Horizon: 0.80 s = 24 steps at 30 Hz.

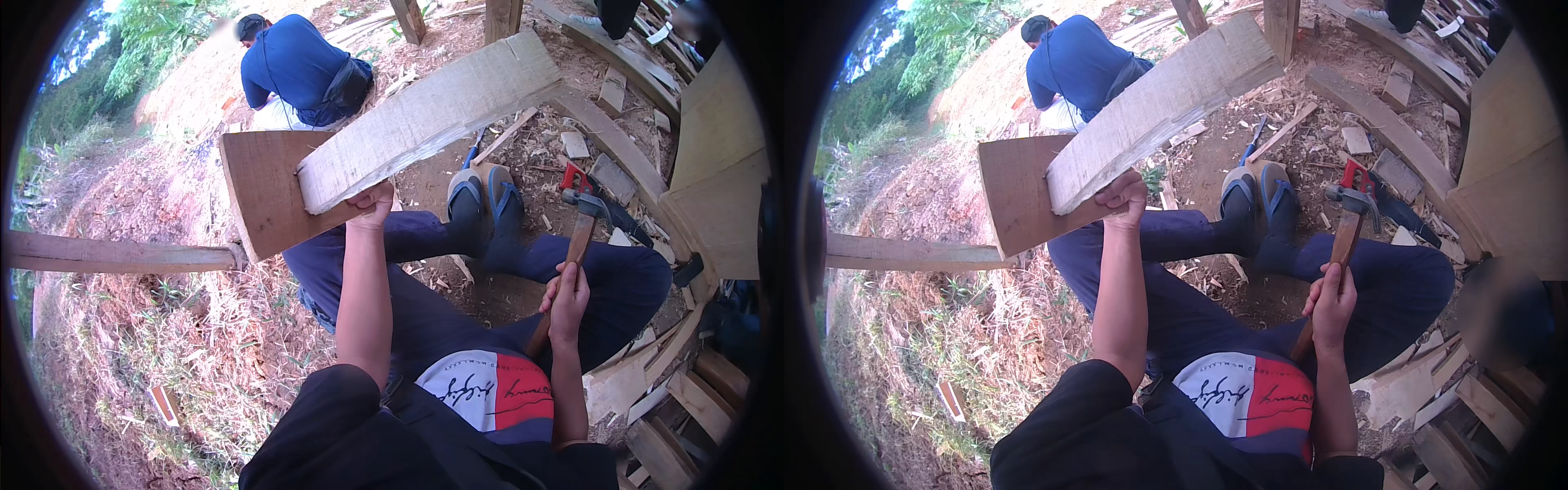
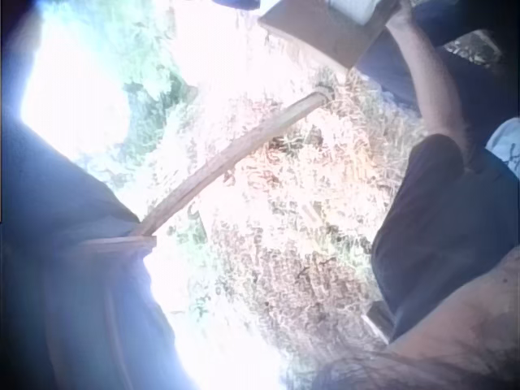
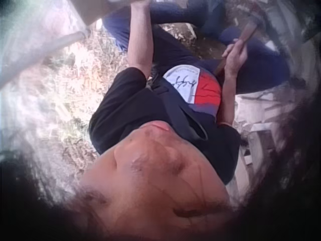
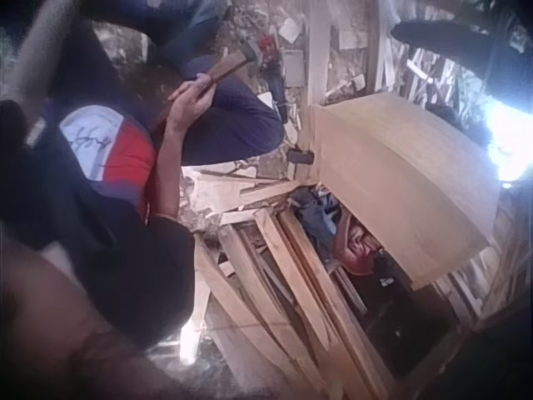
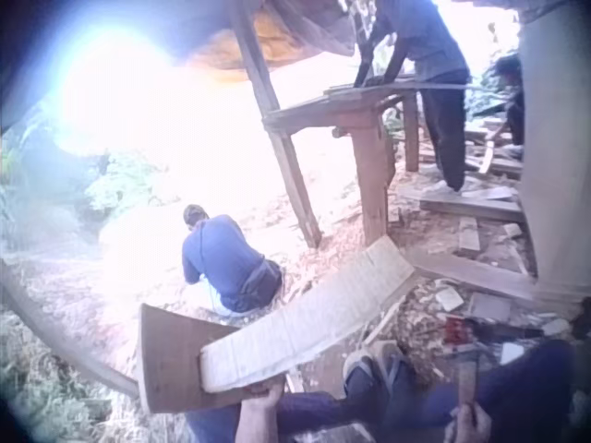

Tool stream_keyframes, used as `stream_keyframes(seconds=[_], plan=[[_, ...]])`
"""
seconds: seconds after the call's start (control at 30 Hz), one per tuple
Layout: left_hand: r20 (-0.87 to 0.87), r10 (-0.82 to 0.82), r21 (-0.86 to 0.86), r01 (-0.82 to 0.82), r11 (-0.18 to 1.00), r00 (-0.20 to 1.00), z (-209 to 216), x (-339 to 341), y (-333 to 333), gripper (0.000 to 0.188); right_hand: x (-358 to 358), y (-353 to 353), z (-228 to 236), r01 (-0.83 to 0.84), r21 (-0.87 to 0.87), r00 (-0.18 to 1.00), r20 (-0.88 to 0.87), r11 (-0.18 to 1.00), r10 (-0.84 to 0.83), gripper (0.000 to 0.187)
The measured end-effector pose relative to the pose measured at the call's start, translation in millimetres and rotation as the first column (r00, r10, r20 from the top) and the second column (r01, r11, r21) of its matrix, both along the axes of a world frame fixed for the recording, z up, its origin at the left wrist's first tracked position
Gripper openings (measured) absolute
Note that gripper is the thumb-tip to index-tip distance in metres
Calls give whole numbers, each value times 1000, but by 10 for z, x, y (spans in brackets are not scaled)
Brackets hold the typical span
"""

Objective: The person sits on the ground and uses a hammer to drive nails into a small wooden block. They repeatedly position the nail, strike it with the hammer, and adjust the wood to continue the process.

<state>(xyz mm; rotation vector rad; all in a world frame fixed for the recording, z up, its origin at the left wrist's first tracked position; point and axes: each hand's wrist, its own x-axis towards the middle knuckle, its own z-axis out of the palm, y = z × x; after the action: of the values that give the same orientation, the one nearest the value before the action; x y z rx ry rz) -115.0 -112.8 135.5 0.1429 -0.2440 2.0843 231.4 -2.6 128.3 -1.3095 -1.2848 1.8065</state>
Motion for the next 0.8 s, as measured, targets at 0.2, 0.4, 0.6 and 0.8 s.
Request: stream_keyframes(seconds=[0.2,0.4,0.6,0.8], plan=[[134,86,-174,-62,983,987,-261,-21,-127,20,-23,0,35,5,-21,999,32,1000,-4,33],[64,110,-325,-83,942,992,-594,-84,-173,40,-90,45,140,18,23,1000,-7,1000,-18,31],[-188,-19,-51,9,999,982,-1186,-325,-353,55,-158,-55,160,-17,-9,1000,7,1000,17,31],[-183,-66,-174,33,984,981,-1202,-339,-357,63,-200,-287,278,147,18,931,-342,989,-132,36]])
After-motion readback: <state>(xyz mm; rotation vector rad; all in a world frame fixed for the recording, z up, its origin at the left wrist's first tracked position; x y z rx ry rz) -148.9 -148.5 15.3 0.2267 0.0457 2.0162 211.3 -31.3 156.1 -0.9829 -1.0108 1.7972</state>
